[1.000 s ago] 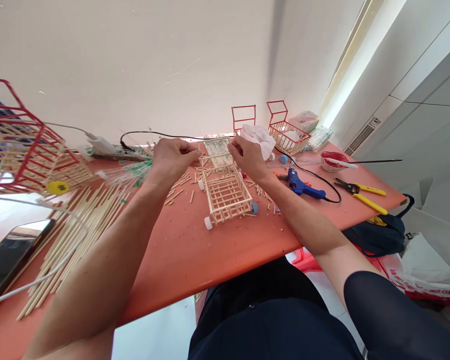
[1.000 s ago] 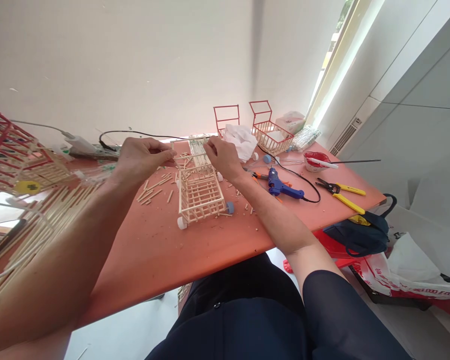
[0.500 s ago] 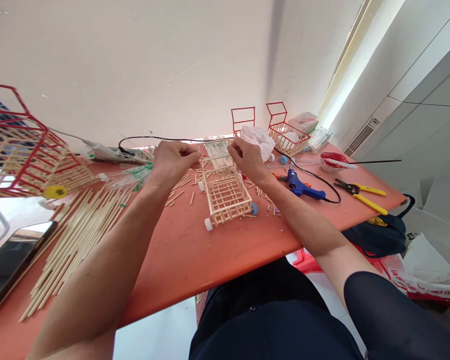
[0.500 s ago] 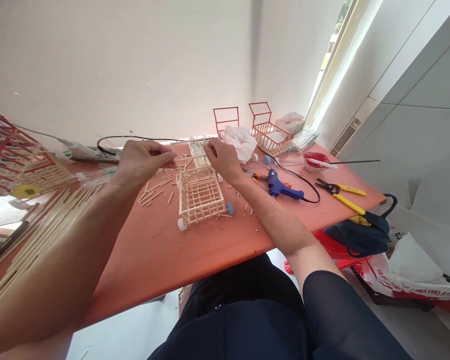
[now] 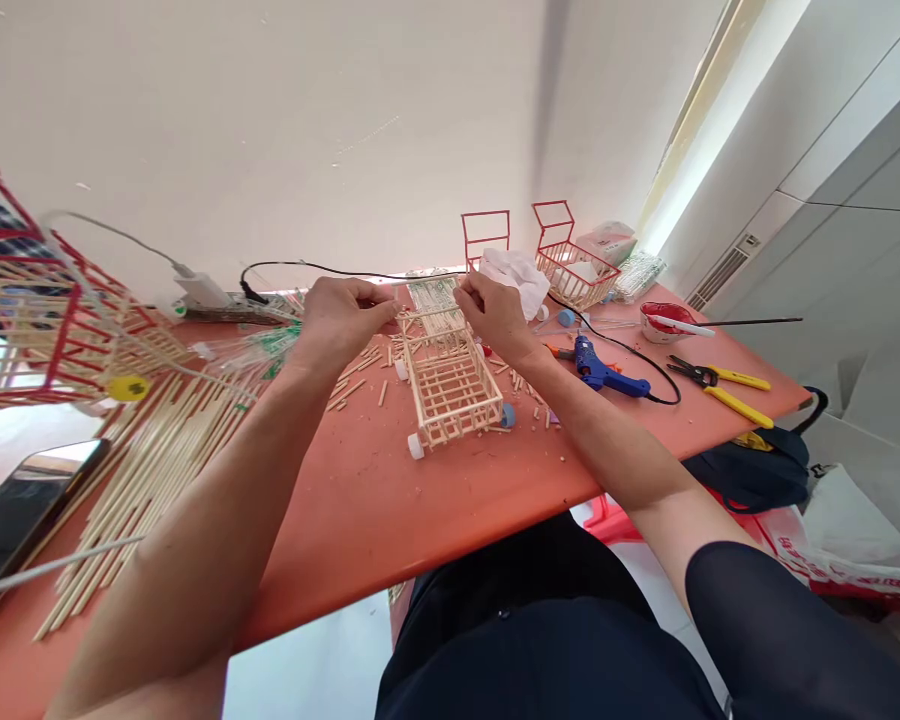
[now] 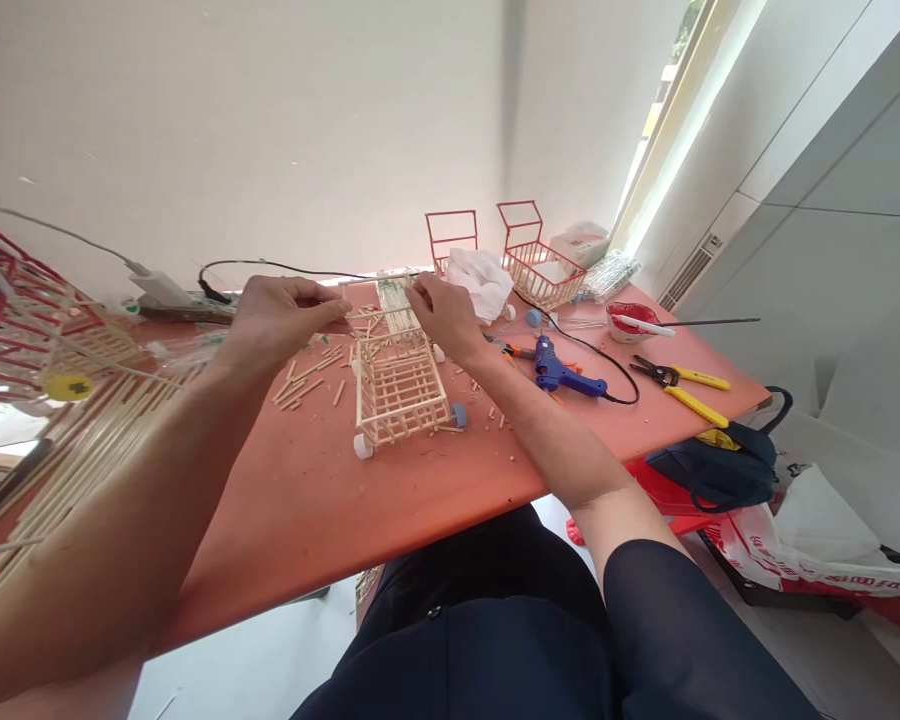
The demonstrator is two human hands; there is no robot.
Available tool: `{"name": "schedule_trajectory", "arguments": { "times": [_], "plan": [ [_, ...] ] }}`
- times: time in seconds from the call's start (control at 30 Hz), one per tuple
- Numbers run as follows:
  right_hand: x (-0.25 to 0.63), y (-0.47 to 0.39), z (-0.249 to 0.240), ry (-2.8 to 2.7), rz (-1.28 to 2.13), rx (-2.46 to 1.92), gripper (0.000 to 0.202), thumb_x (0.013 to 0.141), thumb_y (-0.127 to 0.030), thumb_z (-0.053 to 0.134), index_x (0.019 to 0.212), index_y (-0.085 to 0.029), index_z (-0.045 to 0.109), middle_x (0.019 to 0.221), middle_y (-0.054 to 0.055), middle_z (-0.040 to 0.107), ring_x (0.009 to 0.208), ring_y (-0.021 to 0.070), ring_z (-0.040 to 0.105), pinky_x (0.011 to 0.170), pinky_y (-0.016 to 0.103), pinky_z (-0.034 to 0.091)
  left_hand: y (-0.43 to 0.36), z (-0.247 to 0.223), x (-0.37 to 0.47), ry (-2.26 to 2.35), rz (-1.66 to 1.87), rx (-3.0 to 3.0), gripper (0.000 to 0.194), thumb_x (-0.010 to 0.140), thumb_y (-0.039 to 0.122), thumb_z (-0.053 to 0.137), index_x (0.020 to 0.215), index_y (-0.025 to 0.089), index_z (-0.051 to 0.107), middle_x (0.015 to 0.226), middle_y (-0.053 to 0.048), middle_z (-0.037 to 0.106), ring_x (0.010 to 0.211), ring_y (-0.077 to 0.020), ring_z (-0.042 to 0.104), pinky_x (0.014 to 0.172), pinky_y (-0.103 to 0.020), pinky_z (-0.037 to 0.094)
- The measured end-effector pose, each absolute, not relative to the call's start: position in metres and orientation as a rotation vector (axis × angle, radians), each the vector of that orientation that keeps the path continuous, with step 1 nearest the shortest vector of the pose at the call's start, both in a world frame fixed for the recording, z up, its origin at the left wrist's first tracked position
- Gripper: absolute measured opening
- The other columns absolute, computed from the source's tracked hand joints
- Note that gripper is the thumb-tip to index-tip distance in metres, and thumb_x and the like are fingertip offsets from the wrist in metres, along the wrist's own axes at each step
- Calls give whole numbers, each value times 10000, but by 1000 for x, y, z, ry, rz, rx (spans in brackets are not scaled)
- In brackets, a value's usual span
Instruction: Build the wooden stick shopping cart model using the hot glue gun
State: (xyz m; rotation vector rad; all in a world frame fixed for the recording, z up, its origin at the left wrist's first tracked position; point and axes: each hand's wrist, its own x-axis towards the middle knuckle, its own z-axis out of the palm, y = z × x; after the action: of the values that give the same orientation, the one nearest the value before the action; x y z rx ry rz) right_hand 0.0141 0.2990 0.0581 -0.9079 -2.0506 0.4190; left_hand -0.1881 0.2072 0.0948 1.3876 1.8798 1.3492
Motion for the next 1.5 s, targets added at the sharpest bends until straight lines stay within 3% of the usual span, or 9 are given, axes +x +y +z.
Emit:
{"name": "schedule_trajectory", "arguments": {
  "times": [0.67,1.0,1.13,1.27,1.4,1.5],
  "plan": [
    [14,304,52,-2040,399,-847,319,1066,-305,568,790,-260,415,649,-57,454,646,140,447,713,313,312,208,93,-188,1848,1384,1388,68,711,186,769,648,189,744,626,-23,726,690,-245,809,665,-277,643],
    [13,304,54,-2046,394,-837,313,1058,-319,553,790,-265,403,663,-45,475,654,147,455,714,317,315,207,94,-188,1798,1411,1330,86,702,210,783,634,189,735,649,-20,712,686,-223,783,764,-333,700],
    [13,302,55,-2067,378,-835,324,1064,-313,547,792,-271,376,666,-45,469,649,146,444,707,317,306,202,98,-189,1798,1374,1389,120,758,287,799,723,177,766,690,-30,718,704,-210,756,782,-354,703],
    [11,301,56,-2074,376,-846,318,1064,-292,546,797,-270,374,666,-48,466,648,144,436,706,317,303,196,105,-189,1875,1358,1452,197,796,372,799,825,178,803,722,-14,709,635,-165,648,639,-293,602],
    [11,300,57,-2078,396,-874,326,1068,-294,551,794,-268,378,666,-47,469,656,146,449,718,316,309,196,105,-186,1909,1338,1498,130,764,320,782,730,196,766,611,20,607,574,-135,528,569,-262,456],
    [12,299,58,-2077,411,-870,323,1067,-315,550,795,-269,384,667,-44,476,652,150,453,714,314,315,199,102,-184,1929,1342,1482,98,744,258,727,658,213,710,580,22,578,565,-140,507,564,-272,416]
  ]
}}
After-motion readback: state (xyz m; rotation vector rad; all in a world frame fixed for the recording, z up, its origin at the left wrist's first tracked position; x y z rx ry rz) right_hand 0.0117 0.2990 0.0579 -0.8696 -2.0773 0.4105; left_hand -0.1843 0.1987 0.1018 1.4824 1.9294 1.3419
